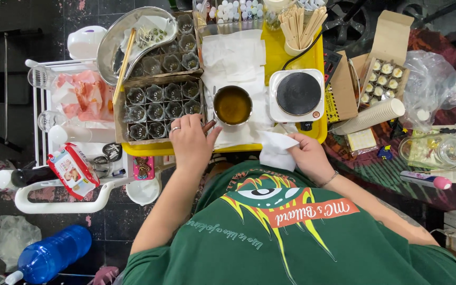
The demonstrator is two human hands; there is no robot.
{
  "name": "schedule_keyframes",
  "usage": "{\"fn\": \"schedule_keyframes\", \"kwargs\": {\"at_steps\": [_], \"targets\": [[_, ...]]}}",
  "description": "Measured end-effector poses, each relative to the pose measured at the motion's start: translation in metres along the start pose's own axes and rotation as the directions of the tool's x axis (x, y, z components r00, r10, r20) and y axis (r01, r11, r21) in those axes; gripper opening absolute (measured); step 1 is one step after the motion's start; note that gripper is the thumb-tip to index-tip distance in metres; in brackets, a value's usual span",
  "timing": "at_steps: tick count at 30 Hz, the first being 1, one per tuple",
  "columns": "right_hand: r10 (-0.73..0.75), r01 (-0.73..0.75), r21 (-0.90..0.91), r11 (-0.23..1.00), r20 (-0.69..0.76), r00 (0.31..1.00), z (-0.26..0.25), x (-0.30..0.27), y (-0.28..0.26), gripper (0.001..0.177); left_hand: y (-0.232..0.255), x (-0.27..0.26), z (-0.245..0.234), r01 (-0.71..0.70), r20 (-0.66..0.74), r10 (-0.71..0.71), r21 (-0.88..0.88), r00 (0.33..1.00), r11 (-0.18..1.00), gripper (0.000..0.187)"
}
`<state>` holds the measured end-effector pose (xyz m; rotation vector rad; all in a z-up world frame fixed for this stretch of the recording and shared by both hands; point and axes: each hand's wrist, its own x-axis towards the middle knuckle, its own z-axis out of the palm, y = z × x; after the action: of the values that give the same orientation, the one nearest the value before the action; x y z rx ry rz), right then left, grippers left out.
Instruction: Melting wax on a heater and placing wicks into glass jars using chopsticks.
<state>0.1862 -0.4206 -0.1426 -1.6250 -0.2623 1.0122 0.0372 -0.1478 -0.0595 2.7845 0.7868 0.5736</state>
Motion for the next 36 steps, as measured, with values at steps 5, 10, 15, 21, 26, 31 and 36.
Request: {"fn": "schedule_keyframes", "kwargs": {"at_steps": [5,10,15,21,26,31,36], "targets": [[0.065,-0.068,0.252,0.965,0.018,0.998,0.002,0.001,-0.006,0.026,-0.019,-0.009,0.024,0.009,0.188,-0.038,0.157,0.981,0.988,0.050],[-0.004,-0.003,0.239,0.971,0.028,1.000,-0.001,0.002,0.011,0.026,-0.036,-0.017,0.053,-0.049,0.260,-0.018,0.250,0.965,0.967,0.037],[0.006,-0.012,0.300,0.954,0.021,1.000,0.002,0.000,0.012,0.025,-0.044,-0.019,0.061,-0.062,0.196,0.032,0.151,0.980,0.987,0.033],[-0.035,0.033,0.177,0.984,0.007,0.999,0.008,0.010,0.019,0.023,-0.044,-0.022,0.063,-0.012,0.133,0.005,0.051,0.991,0.999,0.032],[0.124,-0.134,0.234,0.963,0.057,0.991,0.033,0.016,-0.012,0.028,-0.047,-0.013,0.060,0.012,0.085,-0.010,-0.023,0.996,1.000,0.031],[0.204,-0.219,0.248,0.944,0.085,0.975,0.050,0.040,-0.009,0.035,-0.050,-0.007,0.058,-0.005,0.052,0.006,-0.026,0.999,1.000,0.032],[-0.065,0.074,0.116,0.990,-0.082,0.995,0.056,0.065,0.012,0.029,-0.052,-0.004,0.050,-0.007,0.034,0.009,-0.051,0.999,0.999,0.032]]}}
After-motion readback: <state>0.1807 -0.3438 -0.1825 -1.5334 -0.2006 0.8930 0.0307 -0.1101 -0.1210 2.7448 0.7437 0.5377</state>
